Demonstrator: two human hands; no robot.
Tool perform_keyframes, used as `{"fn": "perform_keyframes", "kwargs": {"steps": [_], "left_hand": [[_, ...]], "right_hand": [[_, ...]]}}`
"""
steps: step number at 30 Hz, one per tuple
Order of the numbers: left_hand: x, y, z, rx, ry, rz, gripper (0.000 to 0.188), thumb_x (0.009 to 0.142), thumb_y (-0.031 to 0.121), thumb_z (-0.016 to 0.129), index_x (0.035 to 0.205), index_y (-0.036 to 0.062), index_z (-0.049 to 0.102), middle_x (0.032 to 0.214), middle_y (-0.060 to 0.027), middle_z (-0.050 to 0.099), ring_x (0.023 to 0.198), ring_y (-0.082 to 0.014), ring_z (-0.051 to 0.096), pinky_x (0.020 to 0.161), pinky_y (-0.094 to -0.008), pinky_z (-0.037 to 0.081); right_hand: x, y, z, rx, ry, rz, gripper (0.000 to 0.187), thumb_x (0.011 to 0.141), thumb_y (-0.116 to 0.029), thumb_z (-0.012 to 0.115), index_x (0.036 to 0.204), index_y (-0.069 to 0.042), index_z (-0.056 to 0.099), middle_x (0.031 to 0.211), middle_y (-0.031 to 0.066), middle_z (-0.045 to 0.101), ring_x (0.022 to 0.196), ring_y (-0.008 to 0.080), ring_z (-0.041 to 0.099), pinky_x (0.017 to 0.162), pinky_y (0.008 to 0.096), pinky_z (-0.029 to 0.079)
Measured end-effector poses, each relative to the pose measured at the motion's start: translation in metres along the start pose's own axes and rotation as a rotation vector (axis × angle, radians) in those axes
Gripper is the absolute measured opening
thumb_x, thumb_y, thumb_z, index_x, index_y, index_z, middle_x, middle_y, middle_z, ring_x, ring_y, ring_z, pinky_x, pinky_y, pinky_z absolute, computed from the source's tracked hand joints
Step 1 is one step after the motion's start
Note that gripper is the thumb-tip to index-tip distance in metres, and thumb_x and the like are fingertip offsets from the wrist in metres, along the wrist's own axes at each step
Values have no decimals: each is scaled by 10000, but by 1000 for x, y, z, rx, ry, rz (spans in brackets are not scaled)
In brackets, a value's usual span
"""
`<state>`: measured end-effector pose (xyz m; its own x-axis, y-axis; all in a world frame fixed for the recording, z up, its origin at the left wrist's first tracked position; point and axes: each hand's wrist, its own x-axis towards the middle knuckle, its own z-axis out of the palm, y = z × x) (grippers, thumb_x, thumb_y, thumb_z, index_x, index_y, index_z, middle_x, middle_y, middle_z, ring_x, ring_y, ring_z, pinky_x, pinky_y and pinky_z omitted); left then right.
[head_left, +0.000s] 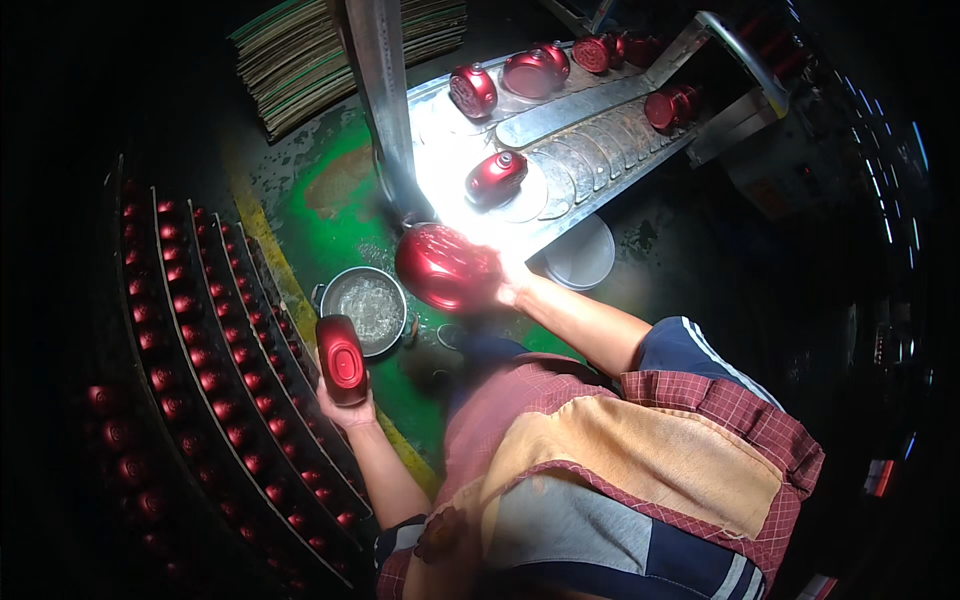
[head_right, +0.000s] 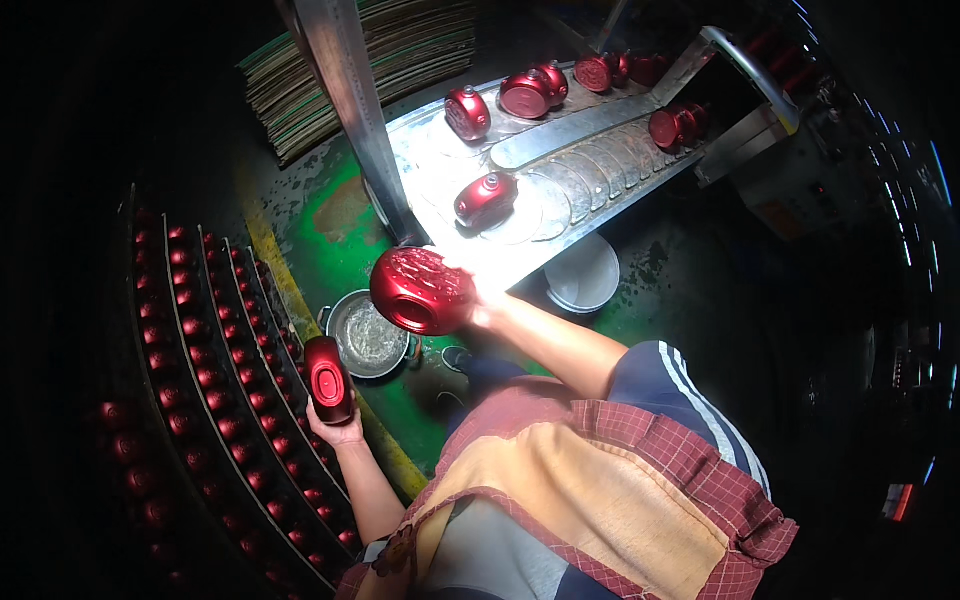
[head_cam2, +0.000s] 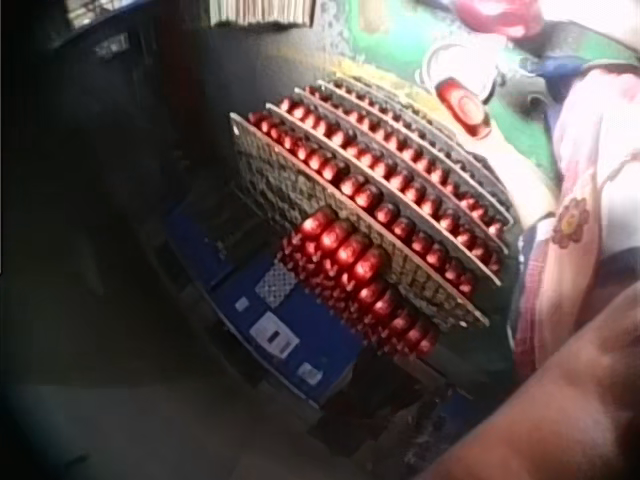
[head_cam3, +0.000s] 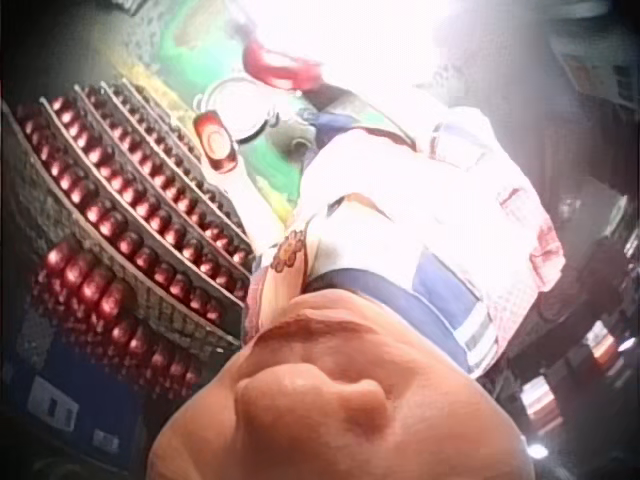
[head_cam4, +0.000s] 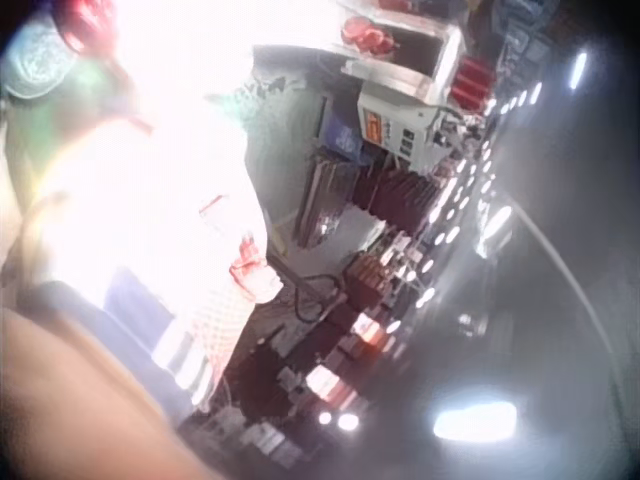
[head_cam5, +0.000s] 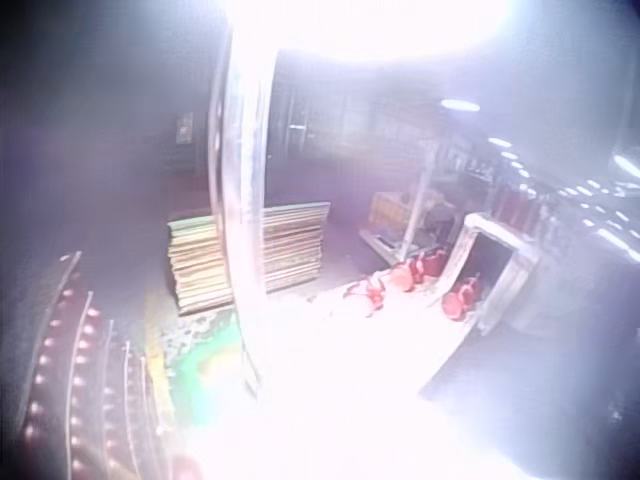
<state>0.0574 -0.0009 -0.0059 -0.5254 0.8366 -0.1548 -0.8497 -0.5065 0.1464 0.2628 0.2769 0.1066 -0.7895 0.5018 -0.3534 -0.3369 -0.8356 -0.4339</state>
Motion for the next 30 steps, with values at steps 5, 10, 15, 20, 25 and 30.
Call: {"fn": "perform_keyframes", "kwargs": {"steps": [5, 10, 15, 20, 25, 30], "left_hand": [[41, -104, 95, 544, 28, -95, 785, 823, 170, 635, 1532, 78, 311, 1454, -164, 473, 1319, -325, 497, 1101, -499, 436], [140, -267, 189, 1143, -265, -77, 705, 779, 47, 726, 1438, 21, 475, 1398, -163, 519, 1252, -271, 551, 1078, -380, 442], [225, -455, 215, 1799, -412, 352, 667, 735, 125, 758, 1376, 137, 577, 1433, -229, 466, 1283, -361, 515, 1087, -408, 419], [283, -564, 185, 2032, -419, 311, 725, 742, 49, 743, 1415, 194, 515, 1550, -196, 297, 1342, -410, 416, 1109, -486, 375], [291, -602, 172, 2125, -556, 394, 771, 713, 88, 833, 1405, 236, 527, 1562, -242, 278, 1382, -461, 348, 1078, -469, 423], [259, -560, 208, 1904, -594, 372, 685, 789, 101, 779, 1415, 212, 525, 1540, -285, 294, 1308, -478, 429, 1067, -477, 411]], "right_hand": [[-93, -125, -87, -495, 455, -568, 566, 853, -81, 584, 1410, -37, 497, 1287, 113, 590, 1164, 207, 590, 1011, 353, 482], [-93, -232, -155, -1435, 778, -1142, 512, 785, -126, 729, 1291, -147, 651, 1259, 137, 565, 1212, 276, 530, 1074, 370, 405], [-45, -321, -204, -1535, 932, -1190, 502, 760, -101, 765, 1222, -284, 687, 1311, 136, 494, 1227, 335, 515, 1029, 401, 457], [15, -370, -273, -1568, 998, -1046, 515, 770, -106, 755, 1213, -355, 667, 1361, 118, 463, 1230, 368, 499, 1008, 430, 471], [40, -399, -313, -1611, 1020, -949, 612, 794, -138, 751, 1322, -402, 592, 1441, 165, 410, 1279, 402, 448, 1045, 458, 433], [-12, -405, -285, -1450, 856, -1341, 491, 844, -56, 679, 1310, -209, 650, 1433, 196, 451, 1300, 369, 463, 1107, 417, 364]]}}
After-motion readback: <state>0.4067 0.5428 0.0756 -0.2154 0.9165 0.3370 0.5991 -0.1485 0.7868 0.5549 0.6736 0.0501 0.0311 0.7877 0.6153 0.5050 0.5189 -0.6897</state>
